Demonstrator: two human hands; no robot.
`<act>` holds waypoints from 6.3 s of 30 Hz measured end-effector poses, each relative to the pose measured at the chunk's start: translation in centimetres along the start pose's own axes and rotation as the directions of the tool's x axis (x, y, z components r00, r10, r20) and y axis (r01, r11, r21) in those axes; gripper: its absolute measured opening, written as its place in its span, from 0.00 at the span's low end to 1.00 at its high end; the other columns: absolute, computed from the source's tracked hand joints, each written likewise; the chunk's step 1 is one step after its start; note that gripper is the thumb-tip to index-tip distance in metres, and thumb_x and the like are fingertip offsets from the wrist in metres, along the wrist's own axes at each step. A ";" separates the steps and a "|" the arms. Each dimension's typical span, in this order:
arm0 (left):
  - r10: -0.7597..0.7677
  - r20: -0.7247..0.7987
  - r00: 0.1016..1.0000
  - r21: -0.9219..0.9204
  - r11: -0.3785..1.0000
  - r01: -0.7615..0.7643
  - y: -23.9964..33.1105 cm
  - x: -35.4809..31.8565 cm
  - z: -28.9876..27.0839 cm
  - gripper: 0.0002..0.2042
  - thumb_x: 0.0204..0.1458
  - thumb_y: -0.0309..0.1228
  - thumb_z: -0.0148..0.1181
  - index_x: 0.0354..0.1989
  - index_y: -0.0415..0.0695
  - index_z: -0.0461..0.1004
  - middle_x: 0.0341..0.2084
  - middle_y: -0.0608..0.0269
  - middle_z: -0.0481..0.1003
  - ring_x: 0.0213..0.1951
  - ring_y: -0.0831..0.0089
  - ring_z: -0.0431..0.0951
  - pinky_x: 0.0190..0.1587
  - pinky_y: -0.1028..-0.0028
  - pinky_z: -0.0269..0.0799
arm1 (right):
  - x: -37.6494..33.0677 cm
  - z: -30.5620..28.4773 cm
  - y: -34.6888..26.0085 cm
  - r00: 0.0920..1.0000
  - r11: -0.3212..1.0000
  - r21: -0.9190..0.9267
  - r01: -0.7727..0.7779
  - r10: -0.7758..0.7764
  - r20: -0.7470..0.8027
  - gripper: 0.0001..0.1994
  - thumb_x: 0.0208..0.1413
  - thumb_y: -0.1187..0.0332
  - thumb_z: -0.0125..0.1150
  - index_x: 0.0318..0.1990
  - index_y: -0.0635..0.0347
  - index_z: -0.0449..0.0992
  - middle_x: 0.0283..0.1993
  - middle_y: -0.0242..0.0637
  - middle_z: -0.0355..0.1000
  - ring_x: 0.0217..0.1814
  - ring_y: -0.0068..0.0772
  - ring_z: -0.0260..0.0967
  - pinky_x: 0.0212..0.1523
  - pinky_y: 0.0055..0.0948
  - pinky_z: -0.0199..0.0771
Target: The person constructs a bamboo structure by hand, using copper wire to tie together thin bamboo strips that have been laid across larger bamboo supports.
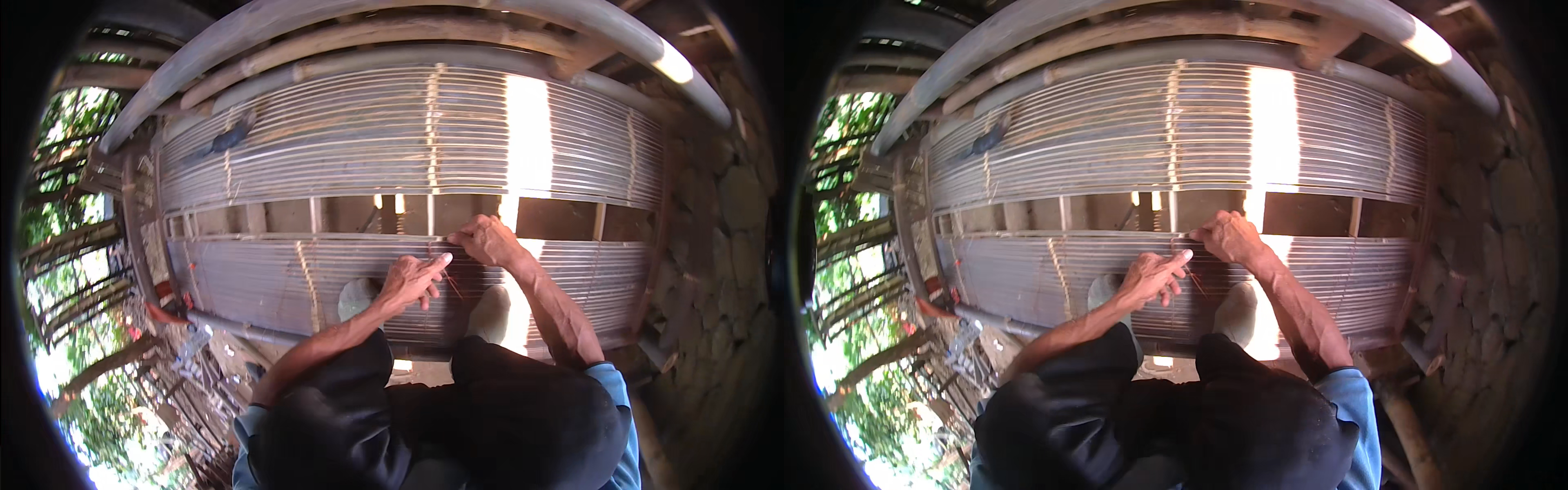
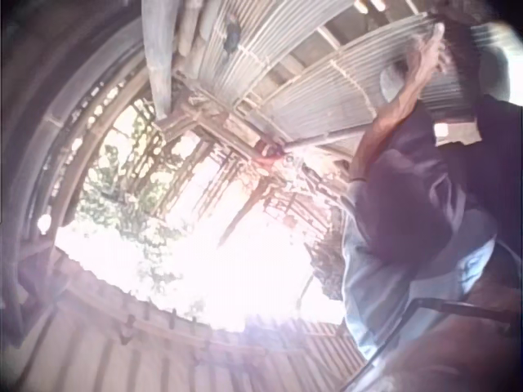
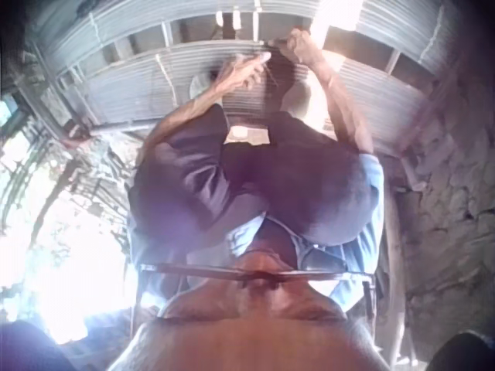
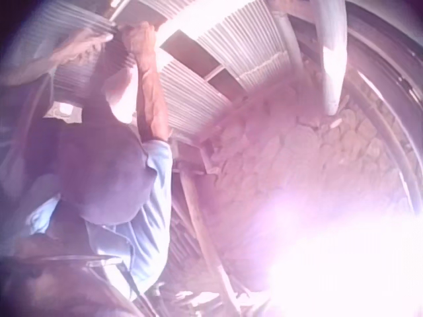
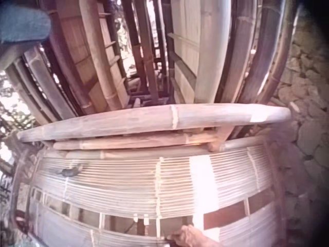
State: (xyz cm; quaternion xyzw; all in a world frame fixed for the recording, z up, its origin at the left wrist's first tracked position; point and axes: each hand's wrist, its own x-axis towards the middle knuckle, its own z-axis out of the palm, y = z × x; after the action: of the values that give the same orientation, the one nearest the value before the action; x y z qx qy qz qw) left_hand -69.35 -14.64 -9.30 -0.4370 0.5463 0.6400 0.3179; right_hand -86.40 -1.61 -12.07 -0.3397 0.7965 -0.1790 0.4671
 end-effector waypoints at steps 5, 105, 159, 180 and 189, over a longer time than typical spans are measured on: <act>0.025 0.043 0.999 -0.476 0.880 -0.001 -2.4 1.9 1.4 0.09 0.58 0.33 0.63 0.36 0.39 0.78 0.29 0.57 0.82 0.25 0.75 0.81 0.19 0.80 0.66 | -0.9 4.1 0.0 0.919 0.995 -0.019 0.099 -0.098 -0.381 0.09 0.54 0.59 0.65 0.32 0.52 0.85 0.30 0.45 0.80 0.35 0.52 0.79 0.41 0.46 0.78; 0.581 -0.433 0.689 0.501 0.791 -0.352 -13.0 -20.9 -25.6 0.12 0.47 0.36 0.72 0.30 0.42 0.76 0.24 0.64 0.72 0.28 0.68 0.72 0.39 0.67 0.67 | -14.5 -19.0 -1.4 0.541 -0.592 0.516 0.619 -0.155 -0.827 0.07 0.65 0.79 0.48 0.34 0.55 0.65 0.18 0.28 0.58 0.25 0.20 0.54 0.23 0.19 0.57; 0.531 -0.004 0.847 0.608 0.675 -0.419 -1.4 -8.8 -8.3 0.10 0.62 0.30 0.56 0.36 0.34 0.74 0.34 0.51 0.75 0.43 0.55 0.77 0.48 0.62 0.69 | 1.8 1.5 -1.4 0.985 0.998 0.043 -0.052 0.044 0.170 0.17 0.69 0.53 0.47 0.60 0.36 0.75 0.51 0.36 0.80 0.56 0.43 0.76 0.56 0.42 0.74; 0.600 -0.122 0.790 -0.505 0.648 -0.570 -6.8 -9.4 -5.1 0.22 0.71 0.38 0.46 0.20 0.45 0.62 0.17 0.72 0.58 0.25 0.77 0.58 0.49 0.68 0.64 | -2.3 2.7 -6.6 0.832 0.878 -0.299 0.374 -0.460 -0.309 0.25 0.61 0.51 0.61 0.60 0.56 0.73 0.51 0.44 0.73 0.58 0.47 0.69 0.60 0.45 0.68; 0.605 -0.116 0.788 -0.564 0.613 -0.553 -6.6 -9.3 -4.8 0.22 0.71 0.37 0.43 0.20 0.45 0.62 0.17 0.70 0.59 0.25 0.77 0.58 0.46 0.68 0.65 | -3.0 8.0 -8.0 0.734 0.755 -0.103 0.647 -0.654 -0.184 0.21 0.61 0.53 0.60 0.24 0.61 0.73 0.22 0.40 0.68 0.31 0.44 0.69 0.46 0.40 0.66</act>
State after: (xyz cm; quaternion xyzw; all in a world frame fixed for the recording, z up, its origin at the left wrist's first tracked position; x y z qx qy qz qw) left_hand -58.63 -17.38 -3.79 -0.2832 0.4259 0.8588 -0.0287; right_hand -75.49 -4.89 -9.36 -0.5832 0.6745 -0.3530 0.2833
